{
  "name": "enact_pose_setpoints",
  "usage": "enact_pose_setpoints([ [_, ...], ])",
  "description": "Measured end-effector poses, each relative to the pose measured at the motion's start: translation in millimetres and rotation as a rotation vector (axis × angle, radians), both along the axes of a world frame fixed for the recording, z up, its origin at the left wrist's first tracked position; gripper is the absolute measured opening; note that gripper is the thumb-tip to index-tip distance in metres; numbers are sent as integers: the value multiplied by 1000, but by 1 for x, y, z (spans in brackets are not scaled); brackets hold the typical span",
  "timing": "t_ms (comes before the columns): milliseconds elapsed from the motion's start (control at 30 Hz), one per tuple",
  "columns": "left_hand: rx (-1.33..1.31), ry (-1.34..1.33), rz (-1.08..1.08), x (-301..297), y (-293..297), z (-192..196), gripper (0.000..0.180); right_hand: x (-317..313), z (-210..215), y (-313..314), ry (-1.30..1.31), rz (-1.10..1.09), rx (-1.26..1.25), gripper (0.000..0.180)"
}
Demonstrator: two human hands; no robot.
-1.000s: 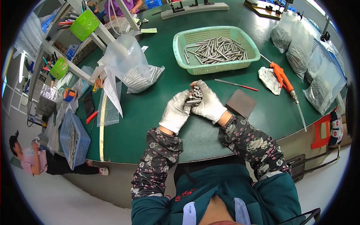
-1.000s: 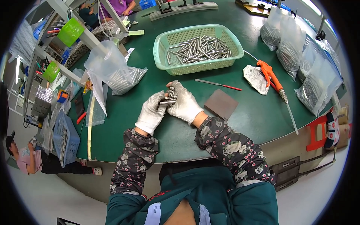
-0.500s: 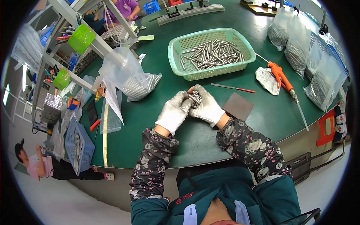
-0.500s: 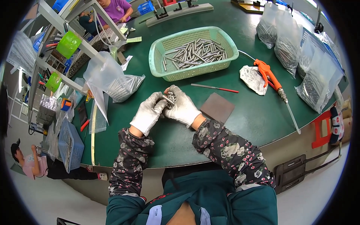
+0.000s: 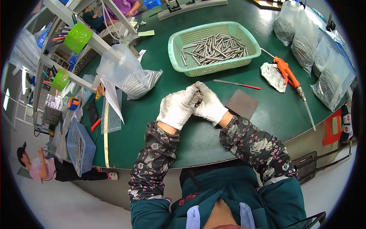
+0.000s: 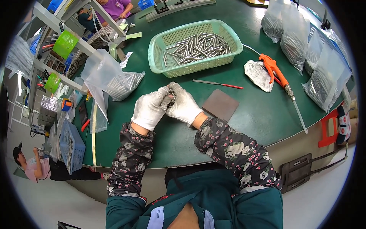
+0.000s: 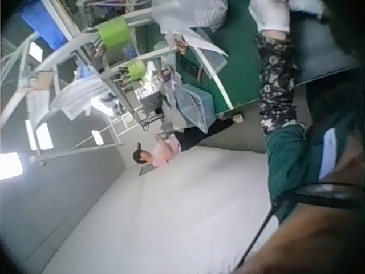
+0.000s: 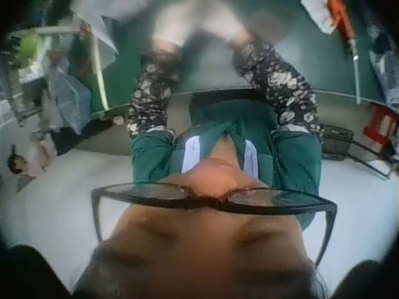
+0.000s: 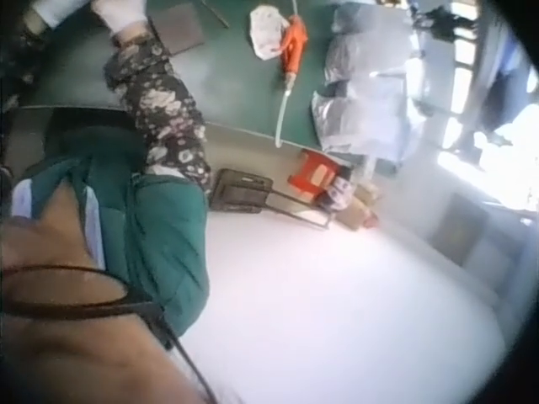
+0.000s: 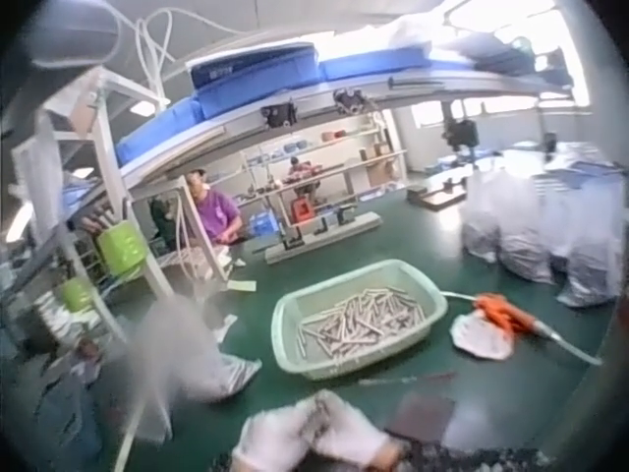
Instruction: Arranging and aligning small metal pins into a circular bundle or holder on a workbench.
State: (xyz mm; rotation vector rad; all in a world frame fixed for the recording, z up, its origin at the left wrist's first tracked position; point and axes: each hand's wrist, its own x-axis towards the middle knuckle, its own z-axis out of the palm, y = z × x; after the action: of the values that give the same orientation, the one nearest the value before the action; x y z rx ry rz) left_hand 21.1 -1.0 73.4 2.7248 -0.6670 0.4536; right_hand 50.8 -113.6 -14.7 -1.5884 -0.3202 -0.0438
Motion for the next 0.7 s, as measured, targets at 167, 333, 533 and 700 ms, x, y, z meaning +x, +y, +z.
enact_pose_setpoints([
  [167,177,-129,-168,5,2,7,20,-4,11,-1,-41,32,57,32],
  [333,-58,-202,-146,2,4,0,19,-12,24,0,40,-15,130,25],
  [533,-429,29,-116,8,21,-6,23,-13,12,-1,24,55,236,30],
  [700,-449,127,-124,-7,-1,3,29,-5,13,-4,103,38,64,35],
])
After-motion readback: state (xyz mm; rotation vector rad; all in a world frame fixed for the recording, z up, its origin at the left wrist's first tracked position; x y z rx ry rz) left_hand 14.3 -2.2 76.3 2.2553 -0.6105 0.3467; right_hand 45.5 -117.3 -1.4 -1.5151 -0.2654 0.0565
